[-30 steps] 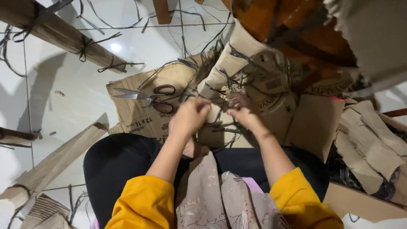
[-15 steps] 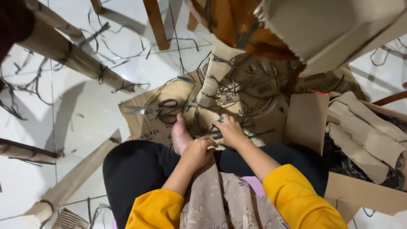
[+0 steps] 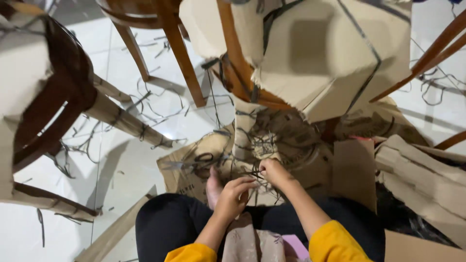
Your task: Wrapping wooden chair legs with cardboard and securing them with plastic ties.
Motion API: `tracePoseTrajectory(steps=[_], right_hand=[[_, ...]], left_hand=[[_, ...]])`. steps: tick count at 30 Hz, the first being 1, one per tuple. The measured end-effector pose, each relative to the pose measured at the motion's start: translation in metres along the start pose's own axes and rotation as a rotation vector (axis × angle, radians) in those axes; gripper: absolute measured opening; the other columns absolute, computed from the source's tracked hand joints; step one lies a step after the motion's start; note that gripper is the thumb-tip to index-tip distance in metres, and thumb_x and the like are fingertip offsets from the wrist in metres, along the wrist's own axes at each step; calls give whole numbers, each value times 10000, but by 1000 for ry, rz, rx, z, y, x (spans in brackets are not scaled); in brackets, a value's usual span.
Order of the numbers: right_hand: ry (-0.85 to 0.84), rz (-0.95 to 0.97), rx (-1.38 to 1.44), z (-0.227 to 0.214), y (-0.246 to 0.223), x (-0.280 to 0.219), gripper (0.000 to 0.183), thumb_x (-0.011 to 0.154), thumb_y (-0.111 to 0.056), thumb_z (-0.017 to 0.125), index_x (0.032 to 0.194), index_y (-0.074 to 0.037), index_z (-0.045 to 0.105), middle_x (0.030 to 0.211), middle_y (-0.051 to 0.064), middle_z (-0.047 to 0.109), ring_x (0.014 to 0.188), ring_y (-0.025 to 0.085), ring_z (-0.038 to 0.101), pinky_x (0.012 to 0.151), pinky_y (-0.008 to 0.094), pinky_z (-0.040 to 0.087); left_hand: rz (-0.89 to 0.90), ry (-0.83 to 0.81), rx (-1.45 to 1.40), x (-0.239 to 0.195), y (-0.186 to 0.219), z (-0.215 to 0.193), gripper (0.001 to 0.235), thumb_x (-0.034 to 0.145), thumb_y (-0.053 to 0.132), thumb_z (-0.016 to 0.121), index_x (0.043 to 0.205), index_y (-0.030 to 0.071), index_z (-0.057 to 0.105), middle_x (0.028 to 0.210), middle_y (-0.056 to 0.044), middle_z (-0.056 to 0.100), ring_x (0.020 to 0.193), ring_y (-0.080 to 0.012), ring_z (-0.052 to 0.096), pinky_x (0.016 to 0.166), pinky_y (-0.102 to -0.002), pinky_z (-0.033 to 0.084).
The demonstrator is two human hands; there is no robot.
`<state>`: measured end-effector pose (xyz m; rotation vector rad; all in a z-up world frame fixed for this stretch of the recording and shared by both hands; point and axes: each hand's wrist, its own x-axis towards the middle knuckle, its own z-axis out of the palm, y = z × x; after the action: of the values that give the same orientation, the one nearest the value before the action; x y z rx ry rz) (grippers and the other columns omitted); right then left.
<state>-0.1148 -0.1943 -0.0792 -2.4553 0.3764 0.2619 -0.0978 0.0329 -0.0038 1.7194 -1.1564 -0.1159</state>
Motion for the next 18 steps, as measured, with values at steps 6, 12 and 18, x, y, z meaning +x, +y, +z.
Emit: tracePoseTrajectory(steps=[6,12,18], right_hand=[[-186,81,156,-100,-75,-46,533,893,-318,694,1389,-322,497,1328,58,685,1066,260,709,893,374,524],[217,219,205,-187,-47,-91,256,959,-267,706,1196,-217,625,1071,-30,747,882,120,730,678,230,596],[765,282,340,-192,46,-74,338,944,-308,767,1079,-87,550,970,87,614,838,261,636,697,406,512]], left_hand=[[120,104,88,5,8,6,433,877,-102,508,1188,124,708,1311,-134,674,1171,-310,668,994,-416,519],[68,156,92,17,31,18,338,970,-3,497,1249,61,677,1426,-202,579,1307,-367,589,1076,-466,502],[33,252,62,40,44,47,405,933,-92,554,1316,21,620,1499,-240,504,1411,-369,513,1149,-429,489]])
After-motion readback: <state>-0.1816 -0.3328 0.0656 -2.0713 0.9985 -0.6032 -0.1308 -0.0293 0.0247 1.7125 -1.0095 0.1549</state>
